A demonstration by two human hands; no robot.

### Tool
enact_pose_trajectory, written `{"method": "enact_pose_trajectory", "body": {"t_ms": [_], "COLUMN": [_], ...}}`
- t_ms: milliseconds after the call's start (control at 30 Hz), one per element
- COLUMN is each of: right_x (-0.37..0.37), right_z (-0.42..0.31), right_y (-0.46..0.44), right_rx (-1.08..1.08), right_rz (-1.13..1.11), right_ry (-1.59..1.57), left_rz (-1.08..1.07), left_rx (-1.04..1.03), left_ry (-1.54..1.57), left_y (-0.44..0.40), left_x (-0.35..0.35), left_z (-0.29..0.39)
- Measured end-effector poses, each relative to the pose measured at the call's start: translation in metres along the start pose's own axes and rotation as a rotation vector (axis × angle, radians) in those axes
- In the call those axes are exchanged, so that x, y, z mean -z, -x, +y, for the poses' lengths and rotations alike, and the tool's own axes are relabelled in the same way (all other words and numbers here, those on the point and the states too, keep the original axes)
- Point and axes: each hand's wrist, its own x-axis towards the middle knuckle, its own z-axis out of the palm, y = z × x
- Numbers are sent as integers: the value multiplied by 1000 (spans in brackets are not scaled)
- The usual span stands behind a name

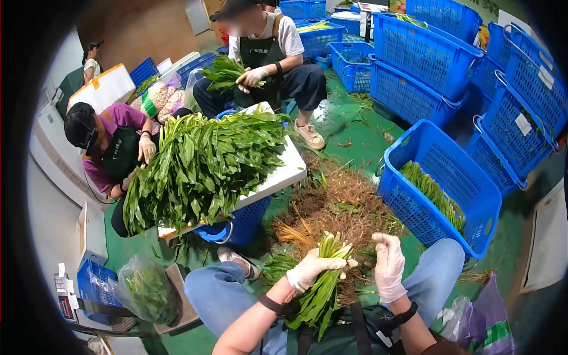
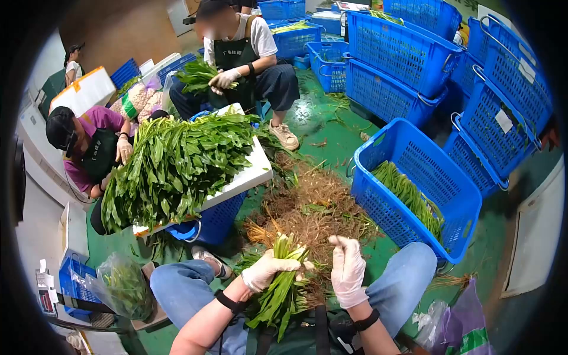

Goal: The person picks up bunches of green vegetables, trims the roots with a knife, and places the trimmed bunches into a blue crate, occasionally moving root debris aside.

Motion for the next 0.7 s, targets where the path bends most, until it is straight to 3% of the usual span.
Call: {"method": "enact_pose_trajectory", "body": {"t_ms": [100, 233, 500, 567, 600, 633, 700], "right_x": [11, 7, 10, -9, -13, -11, -19], "right_z": [-6, 6, 14, 55, 95, 110, 105], "right_y": [11, 18, 22, 42, 55, 64, 70], "right_rx": [123, 230, 216, -56, -179, -259, -213], "right_rz": [-162, -190, -271, -377, -645, -740, -517], "right_ry": [75, 247, 308, 301, 538, 535, 426], "left_rz": [30, 47, -19, 20, -53, -122, -119], "left_rx": [27, 63, 66, 45, 11, -13, -33], "left_ry": [-57, -72, -68, -93, -88, -89, -60], "left_y": [-8, -7, -2, -4, 0, 4, 9], "left_x": [9, 7, 2, 1, 1, 2, 4], "left_z": [-11, -12, -10, -10, -6, -3, 0]}}
